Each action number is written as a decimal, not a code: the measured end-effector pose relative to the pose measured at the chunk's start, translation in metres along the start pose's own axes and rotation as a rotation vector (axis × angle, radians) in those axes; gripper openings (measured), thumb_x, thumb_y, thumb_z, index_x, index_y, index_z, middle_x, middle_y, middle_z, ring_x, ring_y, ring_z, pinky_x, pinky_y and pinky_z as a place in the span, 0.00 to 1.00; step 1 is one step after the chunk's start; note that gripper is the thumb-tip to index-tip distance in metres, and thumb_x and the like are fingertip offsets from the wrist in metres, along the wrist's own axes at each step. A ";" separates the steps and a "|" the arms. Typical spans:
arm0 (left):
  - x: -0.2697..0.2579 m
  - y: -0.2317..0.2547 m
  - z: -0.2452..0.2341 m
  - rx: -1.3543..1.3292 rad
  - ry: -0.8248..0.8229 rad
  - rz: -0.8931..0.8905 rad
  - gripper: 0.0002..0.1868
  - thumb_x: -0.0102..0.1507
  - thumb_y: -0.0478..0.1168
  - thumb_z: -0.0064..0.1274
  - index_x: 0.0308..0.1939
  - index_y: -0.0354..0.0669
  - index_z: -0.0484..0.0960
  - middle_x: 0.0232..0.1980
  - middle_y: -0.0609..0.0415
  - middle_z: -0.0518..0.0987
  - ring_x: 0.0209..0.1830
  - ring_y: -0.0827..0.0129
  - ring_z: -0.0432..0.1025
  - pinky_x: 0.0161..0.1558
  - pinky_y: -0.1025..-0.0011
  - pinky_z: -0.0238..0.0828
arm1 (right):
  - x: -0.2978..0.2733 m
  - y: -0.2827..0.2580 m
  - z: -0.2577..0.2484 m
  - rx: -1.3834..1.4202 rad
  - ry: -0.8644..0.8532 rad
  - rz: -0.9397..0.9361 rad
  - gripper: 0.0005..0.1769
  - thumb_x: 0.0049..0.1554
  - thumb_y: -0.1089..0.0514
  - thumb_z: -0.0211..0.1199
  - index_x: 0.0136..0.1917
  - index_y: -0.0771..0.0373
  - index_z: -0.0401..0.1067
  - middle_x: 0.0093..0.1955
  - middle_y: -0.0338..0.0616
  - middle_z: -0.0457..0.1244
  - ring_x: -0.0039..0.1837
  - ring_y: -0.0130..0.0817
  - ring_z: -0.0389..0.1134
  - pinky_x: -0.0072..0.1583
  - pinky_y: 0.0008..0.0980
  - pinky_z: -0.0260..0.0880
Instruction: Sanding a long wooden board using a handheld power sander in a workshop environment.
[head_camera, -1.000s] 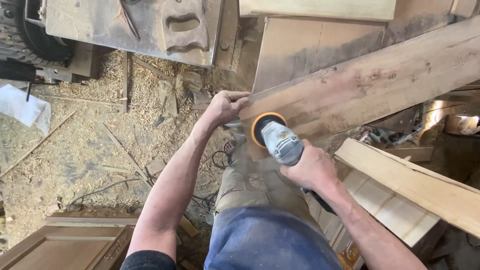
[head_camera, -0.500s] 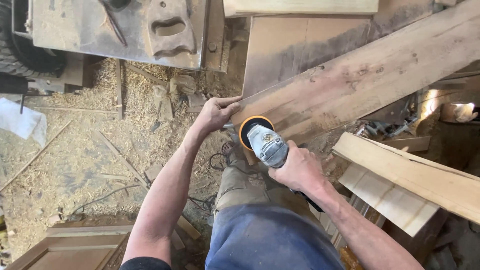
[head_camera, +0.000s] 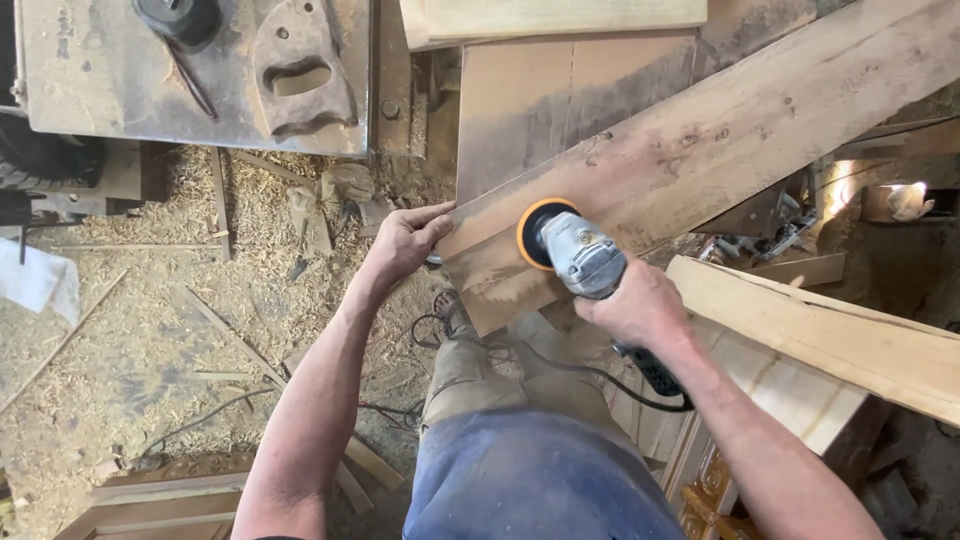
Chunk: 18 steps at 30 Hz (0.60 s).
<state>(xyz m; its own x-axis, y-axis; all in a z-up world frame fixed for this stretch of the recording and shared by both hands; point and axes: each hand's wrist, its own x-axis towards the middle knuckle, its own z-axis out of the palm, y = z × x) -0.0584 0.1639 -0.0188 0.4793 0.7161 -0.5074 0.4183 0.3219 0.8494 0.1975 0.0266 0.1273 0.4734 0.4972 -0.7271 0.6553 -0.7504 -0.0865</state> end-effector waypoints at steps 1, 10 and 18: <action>0.001 0.001 0.001 0.001 -0.002 0.000 0.16 0.66 0.45 0.57 0.58 0.62 0.85 0.56 0.49 0.84 0.62 0.59 0.74 0.61 0.57 0.71 | -0.002 -0.002 -0.008 0.001 0.000 0.002 0.42 0.40 0.37 0.72 0.60 0.64 0.71 0.53 0.64 0.70 0.62 0.63 0.70 0.62 0.55 0.69; 0.005 -0.026 0.009 -0.036 0.062 0.063 0.16 0.67 0.44 0.57 0.59 0.63 0.86 0.47 0.51 0.86 0.49 0.72 0.76 0.54 0.62 0.74 | 0.019 0.050 -0.026 0.361 0.150 0.046 0.24 0.38 0.56 0.74 0.47 0.69 0.77 0.41 0.59 0.69 0.49 0.54 0.72 0.51 0.51 0.69; 0.032 0.007 0.021 -0.186 0.484 0.227 0.11 0.68 0.35 0.55 0.51 0.48 0.89 0.38 0.47 0.85 0.40 0.69 0.73 0.44 0.63 0.76 | 0.023 0.110 -0.020 0.526 0.243 0.113 0.15 0.38 0.59 0.73 0.38 0.68 0.77 0.33 0.57 0.66 0.40 0.44 0.67 0.45 0.45 0.67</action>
<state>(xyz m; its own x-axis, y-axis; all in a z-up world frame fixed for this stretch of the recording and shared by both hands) -0.0241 0.1760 -0.0320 0.1143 0.9683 -0.2220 0.1826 0.1992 0.9628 0.2921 -0.0362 0.1148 0.6849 0.4407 -0.5802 0.2422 -0.8888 -0.3891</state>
